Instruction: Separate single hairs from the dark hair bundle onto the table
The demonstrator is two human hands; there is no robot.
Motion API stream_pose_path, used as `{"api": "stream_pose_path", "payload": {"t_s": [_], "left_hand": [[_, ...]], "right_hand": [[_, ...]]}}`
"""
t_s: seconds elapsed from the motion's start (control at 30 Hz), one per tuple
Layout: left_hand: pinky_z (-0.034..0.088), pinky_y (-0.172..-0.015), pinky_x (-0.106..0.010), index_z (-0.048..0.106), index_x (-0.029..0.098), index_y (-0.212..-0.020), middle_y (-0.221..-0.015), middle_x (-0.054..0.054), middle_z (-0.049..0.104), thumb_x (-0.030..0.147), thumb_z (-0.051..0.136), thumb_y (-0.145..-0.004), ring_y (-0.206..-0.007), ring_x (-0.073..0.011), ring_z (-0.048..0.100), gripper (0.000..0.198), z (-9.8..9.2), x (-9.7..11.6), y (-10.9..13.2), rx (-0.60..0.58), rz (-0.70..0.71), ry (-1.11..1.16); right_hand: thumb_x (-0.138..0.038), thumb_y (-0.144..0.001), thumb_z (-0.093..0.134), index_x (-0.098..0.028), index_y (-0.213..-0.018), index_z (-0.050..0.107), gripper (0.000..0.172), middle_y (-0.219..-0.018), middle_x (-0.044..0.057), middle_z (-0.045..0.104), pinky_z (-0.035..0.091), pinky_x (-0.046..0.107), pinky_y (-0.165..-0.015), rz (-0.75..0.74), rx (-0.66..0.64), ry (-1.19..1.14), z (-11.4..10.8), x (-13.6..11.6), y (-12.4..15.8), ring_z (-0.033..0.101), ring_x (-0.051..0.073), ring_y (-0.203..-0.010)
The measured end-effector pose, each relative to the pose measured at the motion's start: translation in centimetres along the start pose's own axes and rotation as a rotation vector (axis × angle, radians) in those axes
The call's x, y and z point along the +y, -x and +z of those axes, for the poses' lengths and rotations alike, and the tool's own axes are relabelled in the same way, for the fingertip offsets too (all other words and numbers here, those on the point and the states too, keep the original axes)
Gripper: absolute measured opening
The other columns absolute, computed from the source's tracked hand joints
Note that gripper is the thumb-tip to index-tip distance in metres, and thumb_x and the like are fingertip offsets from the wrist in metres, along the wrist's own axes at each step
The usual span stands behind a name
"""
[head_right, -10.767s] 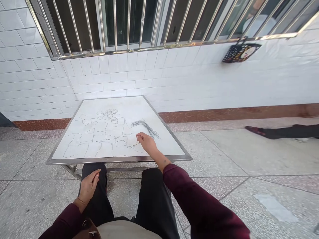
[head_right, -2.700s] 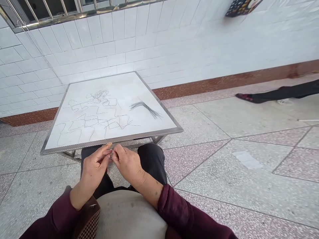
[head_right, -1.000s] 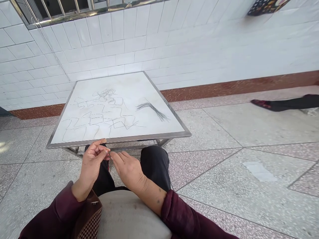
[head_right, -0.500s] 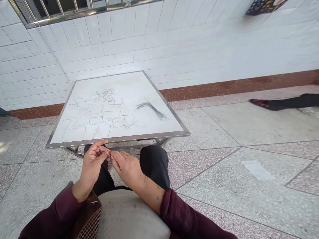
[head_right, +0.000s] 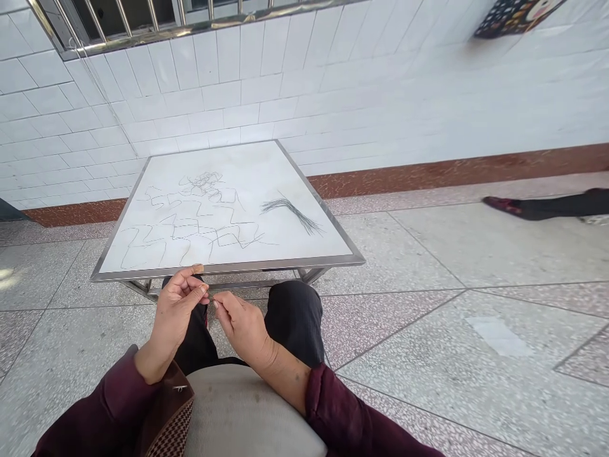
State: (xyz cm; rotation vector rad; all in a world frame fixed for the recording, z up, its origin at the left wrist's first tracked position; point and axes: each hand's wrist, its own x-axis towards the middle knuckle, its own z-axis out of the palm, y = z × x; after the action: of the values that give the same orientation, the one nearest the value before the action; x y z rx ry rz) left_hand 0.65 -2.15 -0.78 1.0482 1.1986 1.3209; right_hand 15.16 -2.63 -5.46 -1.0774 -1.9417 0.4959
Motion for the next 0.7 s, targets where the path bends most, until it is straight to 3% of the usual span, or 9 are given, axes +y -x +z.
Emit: {"api": "stream_pose_path", "payload": {"t_s": [0.17, 0.33, 0.5, 0.7], "left_hand": [[0.056, -0.073, -0.030, 0.054, 0.020, -0.127, -0.086, -0.003, 0.067, 0.035, 0.066, -0.083, -0.078, -0.0155, 0.066, 0.049, -0.9, 1.5, -0.6, -0.075, -0.054, 0.027], [0.057, -0.067, -0.028, 0.055, 0.018, -0.126, -0.099, -0.010, 0.071, 0.046, 0.059, -0.087, -0.081, -0.0172, 0.067, 0.049, -3.1, 2.5, -1.2, 0.008, -0.041, 0.025], [0.056, -0.064, -0.027, 0.059, 0.015, -0.119, -0.096, -0.010, 0.071, 0.048, 0.061, -0.084, -0.076, -0.0161, 0.067, 0.047, -4.5, 1.5, -1.2, 0.062, -0.069, 0.063], [0.055, -0.062, -0.026, 0.060, 0.015, -0.119, -0.092, -0.011, 0.072, 0.048, 0.062, -0.084, -0.073, -0.0148, 0.065, 0.048, -3.9, 1.7, -0.6, -0.073, -0.120, 0.057]], "right_hand": [[-0.027, -0.098, 0.043, -0.022, -0.089, 0.056, 0.016, -0.066, -0.003, 0.059, 0.046, 0.021, -0.051, 0.168, 0.005, -0.266, -0.3, -0.5, -0.1, 0.056, 0.010, -0.051], [-0.038, -0.097, 0.046, -0.022, -0.091, 0.057, 0.020, -0.062, -0.003, 0.058, 0.045, 0.021, -0.043, 0.345, 0.091, -0.521, -1.0, -0.9, -0.4, 0.053, 0.010, -0.047], [-0.043, -0.094, 0.051, -0.021, -0.089, 0.059, 0.024, -0.060, -0.002, 0.059, 0.045, 0.022, -0.042, 0.406, 0.119, -0.564, -1.8, -1.1, -0.5, 0.053, 0.011, -0.047], [-0.041, -0.093, 0.051, -0.021, -0.087, 0.058, 0.022, -0.059, -0.003, 0.058, 0.043, 0.022, -0.042, 0.406, 0.114, -0.531, -1.8, -1.1, -0.4, 0.052, 0.011, -0.046]]}}
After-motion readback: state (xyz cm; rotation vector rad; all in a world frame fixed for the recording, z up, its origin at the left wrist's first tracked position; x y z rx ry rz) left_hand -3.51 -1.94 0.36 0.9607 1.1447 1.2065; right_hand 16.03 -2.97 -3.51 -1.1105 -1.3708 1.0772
